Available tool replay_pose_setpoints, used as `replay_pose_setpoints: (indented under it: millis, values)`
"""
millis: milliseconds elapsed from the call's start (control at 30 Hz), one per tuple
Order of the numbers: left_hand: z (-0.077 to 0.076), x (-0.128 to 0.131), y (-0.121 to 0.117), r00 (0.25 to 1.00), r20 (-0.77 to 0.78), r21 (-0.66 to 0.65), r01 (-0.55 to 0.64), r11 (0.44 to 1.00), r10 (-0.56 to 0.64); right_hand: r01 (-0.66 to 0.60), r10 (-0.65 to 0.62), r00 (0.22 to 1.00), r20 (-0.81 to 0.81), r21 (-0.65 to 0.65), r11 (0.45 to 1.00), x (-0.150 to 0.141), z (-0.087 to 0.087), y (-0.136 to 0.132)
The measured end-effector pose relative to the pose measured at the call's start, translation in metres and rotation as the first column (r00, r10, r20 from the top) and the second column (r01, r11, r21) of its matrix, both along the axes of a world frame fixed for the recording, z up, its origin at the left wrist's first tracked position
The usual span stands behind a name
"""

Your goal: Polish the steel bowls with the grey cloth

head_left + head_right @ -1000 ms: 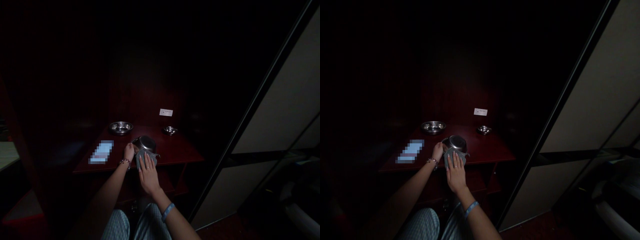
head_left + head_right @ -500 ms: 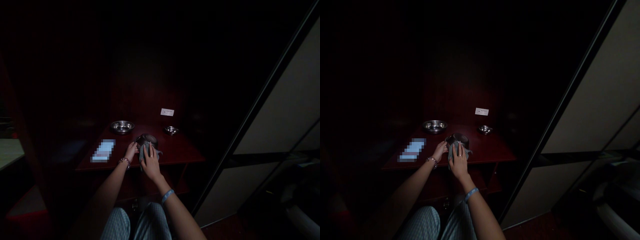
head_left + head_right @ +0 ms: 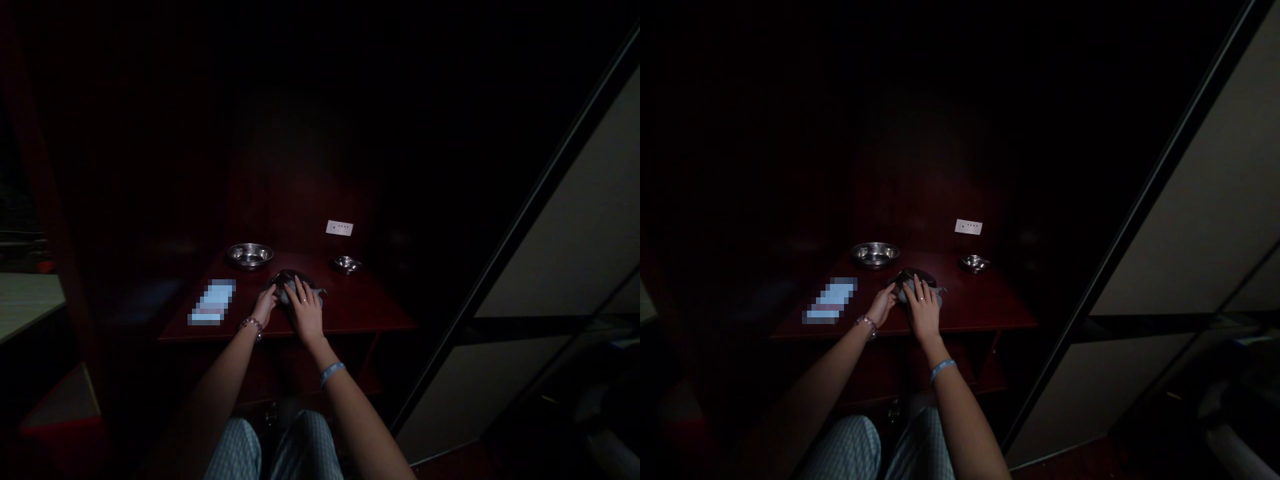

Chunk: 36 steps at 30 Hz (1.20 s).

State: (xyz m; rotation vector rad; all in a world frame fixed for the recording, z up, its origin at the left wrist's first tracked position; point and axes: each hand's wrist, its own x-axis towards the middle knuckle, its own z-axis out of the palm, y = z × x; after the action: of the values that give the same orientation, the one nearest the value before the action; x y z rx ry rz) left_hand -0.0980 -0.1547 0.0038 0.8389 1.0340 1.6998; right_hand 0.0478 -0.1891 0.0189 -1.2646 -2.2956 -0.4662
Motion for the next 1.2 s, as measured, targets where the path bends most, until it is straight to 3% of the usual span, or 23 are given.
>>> replay_pose_setpoints:
  millis: [267, 400, 533, 600, 667, 800, 900, 1067, 1200]
  values:
    - [0.004, 0.004, -0.001, 0.992, 0.123, -0.076, -0.016, 0.997, 0.026, -0.037, 0.038, 0.999, -0.026, 0.026, 0.999, 0.005, -0.008, 0.022]
    - [0.003, 0.008, -0.001, 0.972, 0.234, -0.051, -0.001, 0.999, 0.013, -0.098, 0.099, 0.982, -0.161, 0.016, 0.995, 0.011, -0.021, 0.033]
    - [0.002, 0.009, -0.001, 0.985, 0.165, -0.025, 0.05, 0.998, -0.046, -0.179, 0.183, 0.918, -0.352, 0.045, 0.983, 0.018, -0.031, 0.035]
    - [0.001, 0.009, 0.0, 0.994, 0.063, -0.036, 0.092, 0.995, -0.09, -0.208, 0.222, 0.842, -0.492, 0.083, 0.975, 0.021, -0.033, 0.036]
    - [-0.002, 0.008, 0.001, 0.994, -0.048, -0.04, 0.097, 0.994, -0.099, -0.199, 0.234, 0.711, -0.663, 0.129, 0.971, 0.024, -0.034, 0.04]
    - [-0.007, 0.007, 0.004, 0.988, -0.12, 0.029, -0.096, 0.995, 0.099, -0.061, 0.106, 0.306, -0.946, 0.092, 0.994, 0.03, -0.038, 0.056]
    - [-0.008, 0.008, 0.003, 0.985, -0.075, 0.049, -0.154, 0.987, 0.157, -0.035, -0.003, 0.068, -0.998, -0.005, 0.999, 0.036, -0.043, 0.071]
    - [-0.006, 0.01, 0.0, 0.991, -0.136, 0.018, 0.007, 1.0, -0.005, -0.197, -0.115, -0.059, -0.992, -0.102, 0.975, 0.042, -0.049, 0.088]
    - [-0.01, 0.007, -0.001, 0.988, -0.143, 0.011, 0.062, 0.998, -0.06, -0.327, -0.135, -0.054, -0.989, -0.11, 0.939, 0.041, -0.051, 0.093]
